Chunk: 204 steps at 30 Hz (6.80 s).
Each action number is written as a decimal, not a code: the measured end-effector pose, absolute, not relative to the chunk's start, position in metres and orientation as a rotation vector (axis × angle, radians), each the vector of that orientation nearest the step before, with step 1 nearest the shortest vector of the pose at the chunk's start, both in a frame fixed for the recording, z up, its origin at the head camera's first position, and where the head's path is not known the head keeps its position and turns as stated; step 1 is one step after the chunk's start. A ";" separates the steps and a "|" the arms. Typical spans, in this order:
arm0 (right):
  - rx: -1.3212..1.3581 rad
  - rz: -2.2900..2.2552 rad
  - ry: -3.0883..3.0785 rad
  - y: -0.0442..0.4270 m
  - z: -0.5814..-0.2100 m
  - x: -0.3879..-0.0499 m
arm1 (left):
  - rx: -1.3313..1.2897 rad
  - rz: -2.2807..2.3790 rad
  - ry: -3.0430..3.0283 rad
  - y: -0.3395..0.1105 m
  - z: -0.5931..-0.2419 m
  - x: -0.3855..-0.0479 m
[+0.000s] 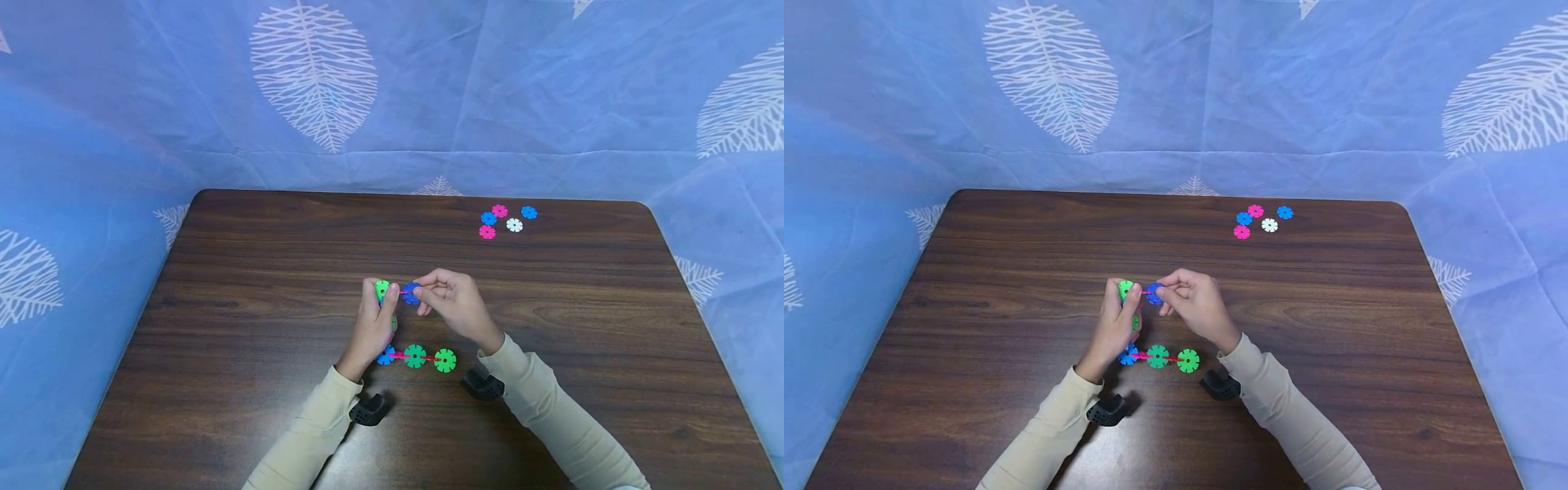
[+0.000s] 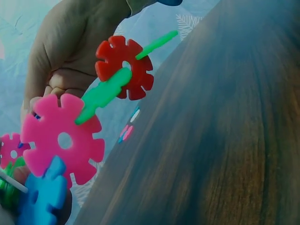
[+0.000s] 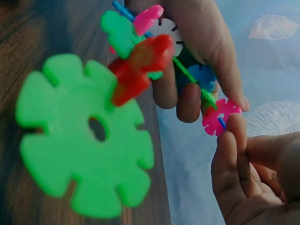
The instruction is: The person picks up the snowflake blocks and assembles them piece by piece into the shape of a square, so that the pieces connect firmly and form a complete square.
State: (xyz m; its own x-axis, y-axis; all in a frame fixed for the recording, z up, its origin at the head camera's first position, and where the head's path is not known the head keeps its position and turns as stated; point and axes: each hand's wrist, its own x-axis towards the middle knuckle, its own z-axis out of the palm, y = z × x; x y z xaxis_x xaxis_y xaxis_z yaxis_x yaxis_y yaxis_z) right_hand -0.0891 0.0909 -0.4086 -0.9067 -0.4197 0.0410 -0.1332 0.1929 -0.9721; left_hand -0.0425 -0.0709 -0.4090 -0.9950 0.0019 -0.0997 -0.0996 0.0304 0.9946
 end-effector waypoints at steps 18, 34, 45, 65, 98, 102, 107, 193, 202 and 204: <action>-0.421 -1.678 2.282 0.098 -0.408 -0.090 | -0.053 2.430 1.809 -0.071 -0.445 -0.053; -0.320 -1.325 2.583 0.133 -0.430 -0.120 | -0.119 2.418 1.794 -0.081 -0.449 -0.054; 0.112 -1.061 2.856 0.169 -0.457 -0.168 | -0.118 2.406 1.802 -0.083 -0.448 -0.055; 0.384 -0.936 2.903 0.176 -0.461 -0.218 | -0.150 2.400 1.794 -0.085 -0.449 -0.054; 0.122 -1.445 2.573 0.186 -0.452 -0.179 | -0.155 2.380 1.857 -0.087 -0.443 -0.058; 0.002 -1.603 2.423 0.177 -0.446 -0.163 | -0.183 2.395 1.845 -0.086 -0.444 -0.058; -0.126 -1.707 2.327 0.161 -0.436 -0.141 | -0.212 2.393 1.828 -0.084 -0.443 -0.057; -0.214 -1.242 2.916 0.173 -0.457 -0.117 | -0.257 2.410 1.749 -0.095 -0.453 -0.055; 0.028 -1.116 3.012 0.211 -0.464 -0.165 | -0.284 2.404 1.732 -0.097 -0.452 -0.057; 0.069 -1.130 3.019 0.217 -0.464 -0.175 | -0.279 2.396 1.732 -0.096 -0.451 -0.058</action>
